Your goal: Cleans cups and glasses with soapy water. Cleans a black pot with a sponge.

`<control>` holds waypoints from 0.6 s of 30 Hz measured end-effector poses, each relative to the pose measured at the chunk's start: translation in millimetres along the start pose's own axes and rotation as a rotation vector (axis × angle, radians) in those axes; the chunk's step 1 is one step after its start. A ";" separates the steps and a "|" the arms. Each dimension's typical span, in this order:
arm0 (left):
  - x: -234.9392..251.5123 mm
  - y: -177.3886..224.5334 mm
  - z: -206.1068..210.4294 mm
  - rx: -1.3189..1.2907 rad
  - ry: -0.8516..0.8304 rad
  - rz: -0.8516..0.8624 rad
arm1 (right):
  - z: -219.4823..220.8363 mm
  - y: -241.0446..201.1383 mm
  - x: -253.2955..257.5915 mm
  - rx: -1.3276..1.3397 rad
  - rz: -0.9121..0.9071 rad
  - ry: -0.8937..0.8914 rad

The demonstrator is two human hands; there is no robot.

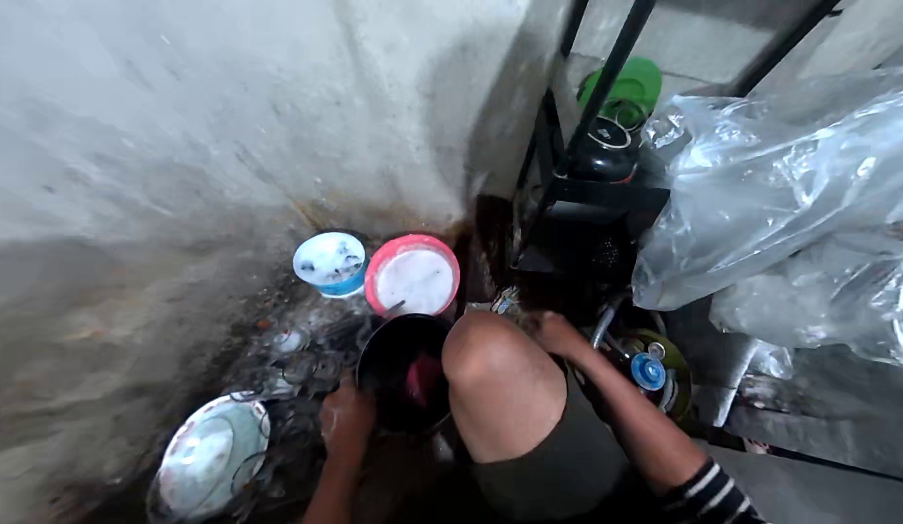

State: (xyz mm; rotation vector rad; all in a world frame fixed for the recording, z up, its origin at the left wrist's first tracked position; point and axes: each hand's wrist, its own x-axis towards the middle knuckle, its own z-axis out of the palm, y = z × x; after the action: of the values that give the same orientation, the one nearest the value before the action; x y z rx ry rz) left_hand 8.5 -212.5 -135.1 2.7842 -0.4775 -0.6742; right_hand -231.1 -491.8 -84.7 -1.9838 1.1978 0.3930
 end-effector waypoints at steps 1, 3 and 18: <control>8.3 -3.1 4.4 0.020 0.011 0.007 | 15.2 7.4 18.6 0.064 0.029 -0.014; 20.7 -5.5 10.8 0.057 0.012 0.015 | 33.0 11.8 54.7 0.268 0.131 0.112; 31.1 -19.2 31.9 0.245 -0.014 -0.070 | 10.2 48.2 170.4 0.259 0.292 0.321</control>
State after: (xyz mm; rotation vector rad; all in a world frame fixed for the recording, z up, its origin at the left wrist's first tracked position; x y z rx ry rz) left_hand 24.3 -211.0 -180.9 3.0406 -0.4979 -0.6937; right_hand -184.0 -601.4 -215.9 -1.6916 1.6597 0.0540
